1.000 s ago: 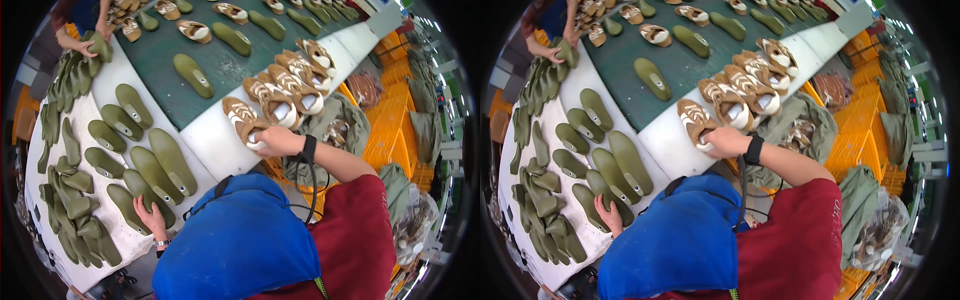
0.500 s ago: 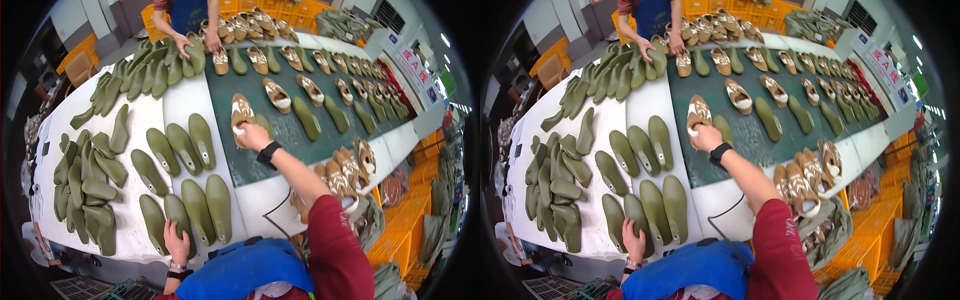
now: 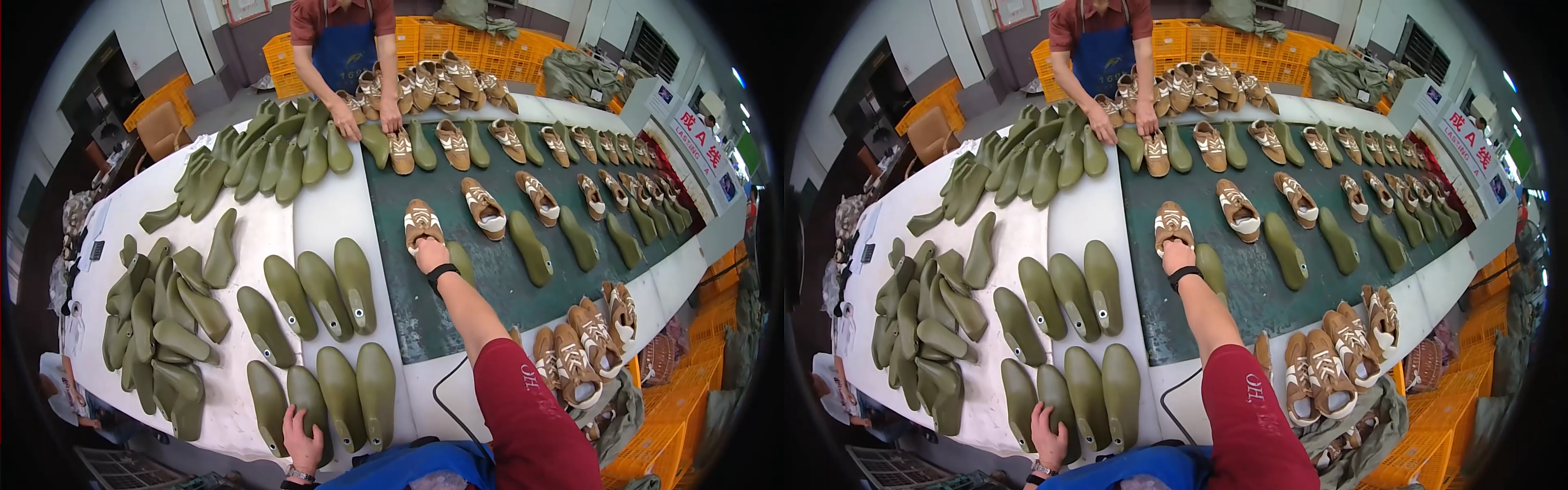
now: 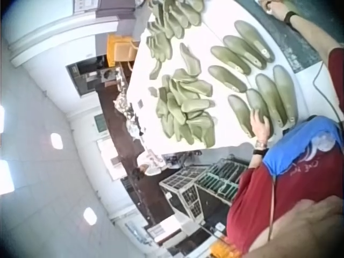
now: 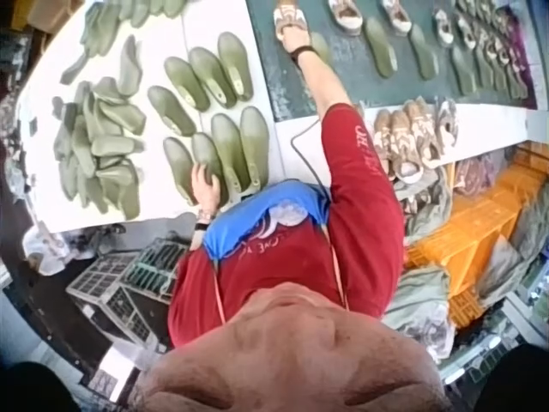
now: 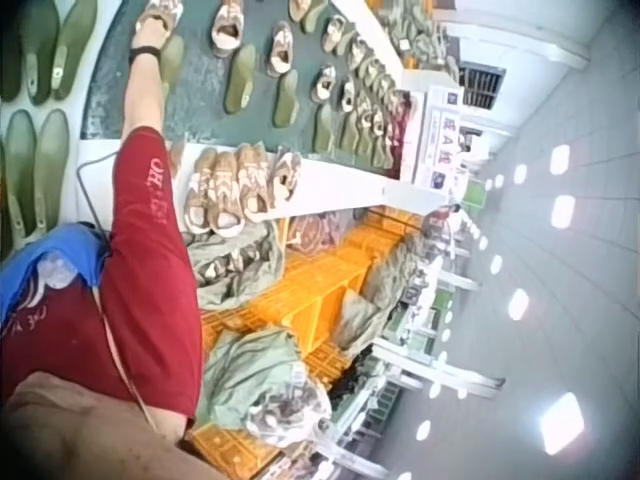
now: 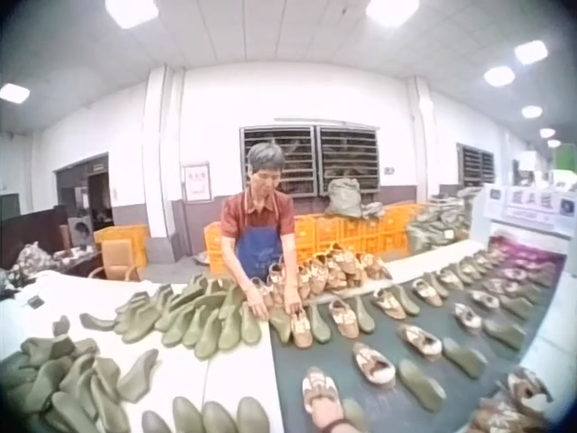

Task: The recorder is sorting various shoe components, including green shoe lasts and brown/white shoe uppers, at a factory workstation.

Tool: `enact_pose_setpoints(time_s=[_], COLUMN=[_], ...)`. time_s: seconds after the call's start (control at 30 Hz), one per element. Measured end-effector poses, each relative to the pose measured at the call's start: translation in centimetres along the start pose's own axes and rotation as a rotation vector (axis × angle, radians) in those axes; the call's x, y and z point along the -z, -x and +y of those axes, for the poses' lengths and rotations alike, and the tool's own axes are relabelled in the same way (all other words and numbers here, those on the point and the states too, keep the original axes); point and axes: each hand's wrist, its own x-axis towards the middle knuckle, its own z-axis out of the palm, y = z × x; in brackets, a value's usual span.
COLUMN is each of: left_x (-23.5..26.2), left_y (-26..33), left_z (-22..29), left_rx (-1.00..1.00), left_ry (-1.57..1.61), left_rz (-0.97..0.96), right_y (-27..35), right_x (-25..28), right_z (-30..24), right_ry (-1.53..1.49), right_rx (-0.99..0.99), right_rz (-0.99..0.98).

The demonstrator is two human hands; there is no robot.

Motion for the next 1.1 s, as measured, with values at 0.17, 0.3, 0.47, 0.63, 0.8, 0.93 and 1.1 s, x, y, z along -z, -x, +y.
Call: enact_pose_setpoints(time_s=[0.17,0.3,0.47,0.63,0.8,0.93,1.1], left_x=[0.1,-0.4,-0.9,-1.5,-1.4,-0.5,-1.1], left_y=[0.5,-0.3,-0.1,-0.7,0.3,0.5,1.1], left_z=[0.1,-0.1,-0.5,-0.1,-1.3,-1.1,0.0], left_rx=[0.022,-0.022,-0.064,-0.102,-0.096,-0.119,-0.077], left_ry=[0.013,0.019,-0.012,-0.002,-0.044,-0.079,-0.003], left_rz=[0.002,0.016,0.051,0.03,0.053,0.055,0.064], right_y=[2.7,7.9,16.3,25.1,28.2,30.0,30.8], right_x=[-0.4,1.1,6.0,2.2,1.7,2.9,3.1], right_z=[-1.4,-4.3,-11.0,-10.4,-10.6,-11.6,-11.5], right_ry=[-0.229,-0.351,-0.366,-0.478,-0.445,-0.288,-0.235], right_rx=[0.015,0.256,0.667,0.787,0.749,0.866,0.879], right_rz=[0.055,0.096,-0.377,-0.518,-0.493,-0.509,-0.518])
